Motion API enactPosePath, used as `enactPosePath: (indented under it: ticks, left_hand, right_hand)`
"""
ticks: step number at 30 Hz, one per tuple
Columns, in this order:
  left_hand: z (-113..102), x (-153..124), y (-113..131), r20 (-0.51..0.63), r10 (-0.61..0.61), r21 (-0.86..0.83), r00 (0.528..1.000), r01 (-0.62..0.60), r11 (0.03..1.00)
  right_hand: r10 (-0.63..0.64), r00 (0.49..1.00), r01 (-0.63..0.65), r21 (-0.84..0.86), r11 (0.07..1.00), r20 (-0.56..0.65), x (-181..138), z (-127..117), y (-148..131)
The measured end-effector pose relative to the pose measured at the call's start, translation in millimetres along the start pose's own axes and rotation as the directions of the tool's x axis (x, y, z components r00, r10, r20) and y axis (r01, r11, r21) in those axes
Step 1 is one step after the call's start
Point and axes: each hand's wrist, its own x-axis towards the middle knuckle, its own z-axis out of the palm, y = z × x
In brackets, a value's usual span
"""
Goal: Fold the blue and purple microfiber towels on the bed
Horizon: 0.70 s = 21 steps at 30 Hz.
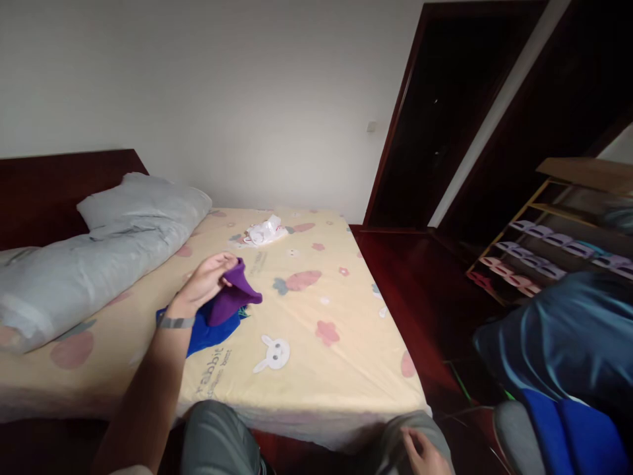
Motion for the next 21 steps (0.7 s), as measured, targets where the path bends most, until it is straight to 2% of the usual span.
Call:
enactPosePath:
  ticks: [2,4,6,8,9,11,13,16,19,21]
  left_hand:
    - [27,-23,-8,0.138,-0.065,-0.03,0.988,0.07,0.997]
    - [51,-41,-18,0.247,-0.117,-0.072,0.962,0.139,0.988]
    - [70,-55,-28,0.342,-0.162,-0.067,0.925,0.197,0.978]
    - [86,-66,-35,0.428,-0.2,-0.01,0.881,0.226,0.974]
    - [92,-70,-37,0.466,-0.212,0.026,0.859,0.225,0.974]
    - [102,-79,-39,0.545,-0.221,0.096,0.809,0.201,0.975]
    - [108,-85,-35,0.618,-0.218,0.157,0.755,0.154,0.976]
    - [110,-92,-24,0.681,-0.216,0.255,0.7,0.05,0.966]
    - [111,-95,-12,0.698,-0.235,0.369,0.676,-0.059,0.927]
    - [114,-99,-10,0.684,-0.217,0.446,0.696,-0.163,0.88]
  right_hand:
    - [-0.114,0.993,0.115,0.103,0.988,-0.009,-4,2,-41]
    - [-0.314,0.95,0.307,0.202,0.93,0.0,-13,-1,-101]
    - [-0.509,0.861,0.485,0.3,0.821,0.001,-24,-8,-169]
    - [-0.664,0.743,0.643,0.361,0.676,-0.08,-33,-17,-230]
    - [-0.701,0.704,0.683,0.377,0.626,-0.111,-36,-21,-255]
    - [-0.74,0.664,0.71,0.398,0.581,-0.106,-42,-26,-289]
    - [-0.757,0.65,0.71,0.407,0.575,-0.064,-48,-27,-303]
    - [-0.77,0.638,0.703,0.405,0.585,0.005,-55,-26,-300]
    - [-0.761,0.648,0.712,0.361,0.602,-0.008,-63,-31,-288]
    - [-0.757,0.652,0.724,0.328,0.606,-0.041,-68,-39,-285]
